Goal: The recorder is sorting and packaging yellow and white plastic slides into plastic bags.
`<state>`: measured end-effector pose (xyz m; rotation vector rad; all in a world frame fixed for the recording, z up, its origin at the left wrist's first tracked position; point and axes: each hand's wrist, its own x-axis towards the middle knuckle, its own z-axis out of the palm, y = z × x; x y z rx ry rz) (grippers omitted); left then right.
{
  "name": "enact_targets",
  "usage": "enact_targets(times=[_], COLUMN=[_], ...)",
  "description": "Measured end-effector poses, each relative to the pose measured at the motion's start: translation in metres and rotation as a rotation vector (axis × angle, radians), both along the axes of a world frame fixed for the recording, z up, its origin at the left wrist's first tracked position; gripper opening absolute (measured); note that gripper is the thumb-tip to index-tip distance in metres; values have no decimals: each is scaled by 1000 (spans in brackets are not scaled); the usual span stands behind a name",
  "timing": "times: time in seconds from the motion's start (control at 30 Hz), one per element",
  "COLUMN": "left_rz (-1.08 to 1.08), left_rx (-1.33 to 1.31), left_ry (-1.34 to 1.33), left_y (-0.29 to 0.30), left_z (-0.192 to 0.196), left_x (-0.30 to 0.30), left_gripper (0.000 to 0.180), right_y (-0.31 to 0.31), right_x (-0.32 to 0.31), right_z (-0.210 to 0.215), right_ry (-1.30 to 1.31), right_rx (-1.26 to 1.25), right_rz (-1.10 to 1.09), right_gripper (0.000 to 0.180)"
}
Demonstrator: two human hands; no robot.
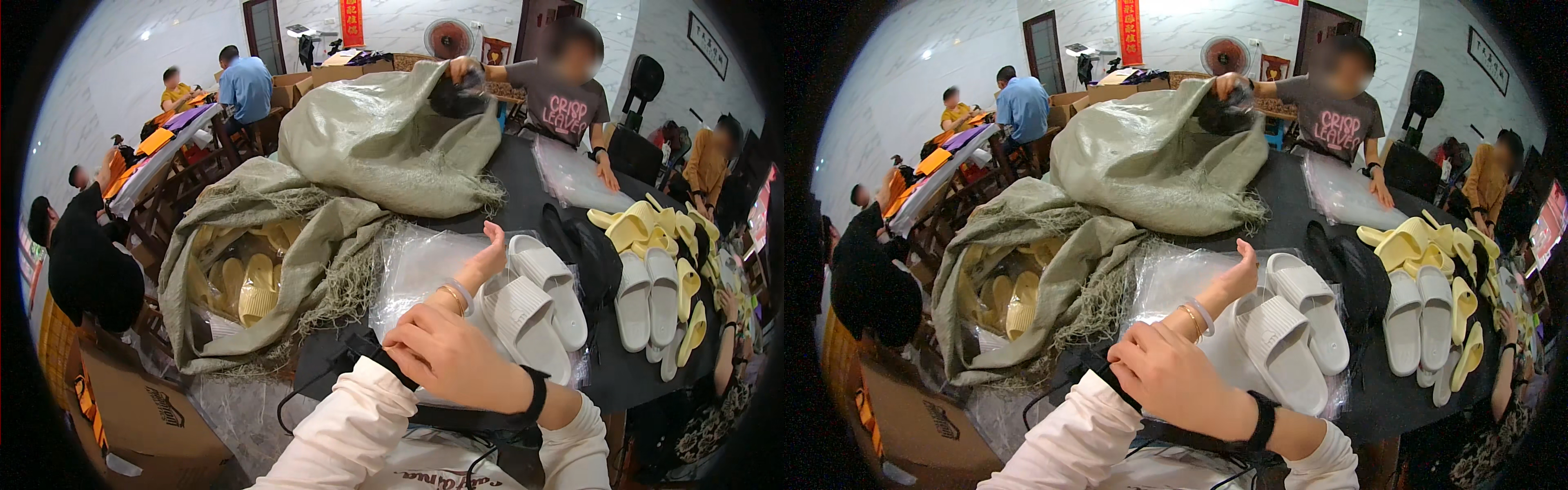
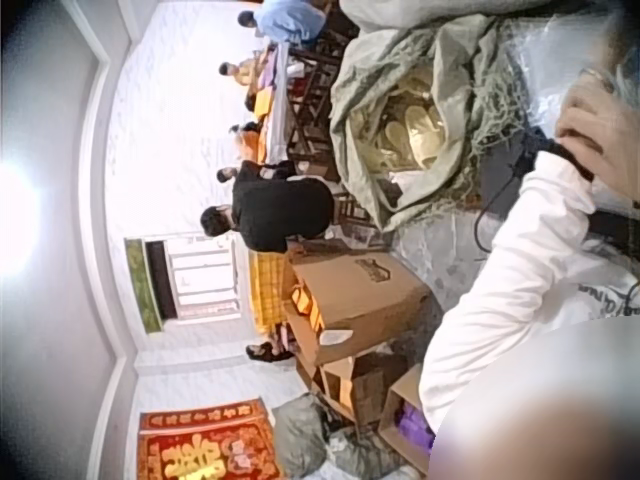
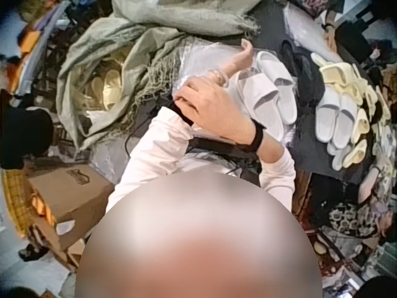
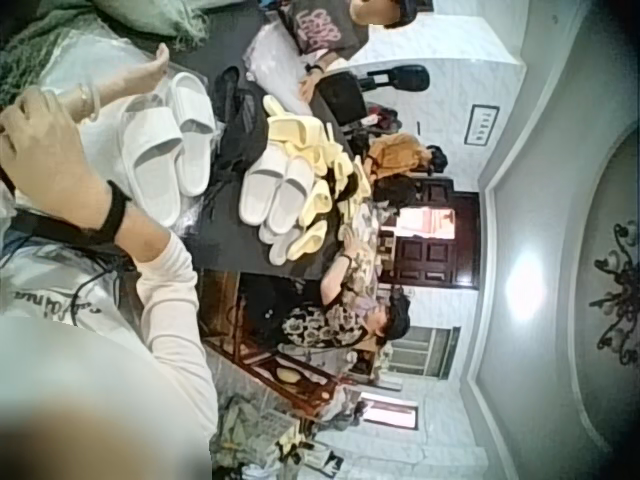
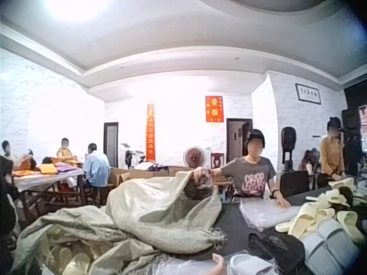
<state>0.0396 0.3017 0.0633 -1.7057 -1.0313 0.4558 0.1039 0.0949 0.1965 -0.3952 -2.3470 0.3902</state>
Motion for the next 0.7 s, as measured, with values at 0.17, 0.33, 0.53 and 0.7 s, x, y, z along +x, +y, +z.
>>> enact_targets(times=[0.17, 0.33, 0.53, 0.7], left_rz=[54, 99, 247, 323], left_rx=[-17, -34, -50, -73], left_ry=[-100, -200, -473, -662], left_y=[4, 8, 8, 3], left_z=[-1, -1, 28, 42], left_x=[-8, -13, -16, -32], left_gripper=[33, 33, 25, 20], right_y=[-14, -32, -32, -30], right_x=[8, 10, 9, 6], right_z=[14, -1, -14, -16], right_ry=[-109, -25, 103, 83], right_rx=[-238, -475, -493, -687], right_rz=[172, 63, -23, 113], right_gripper=[28, 33, 31, 25])
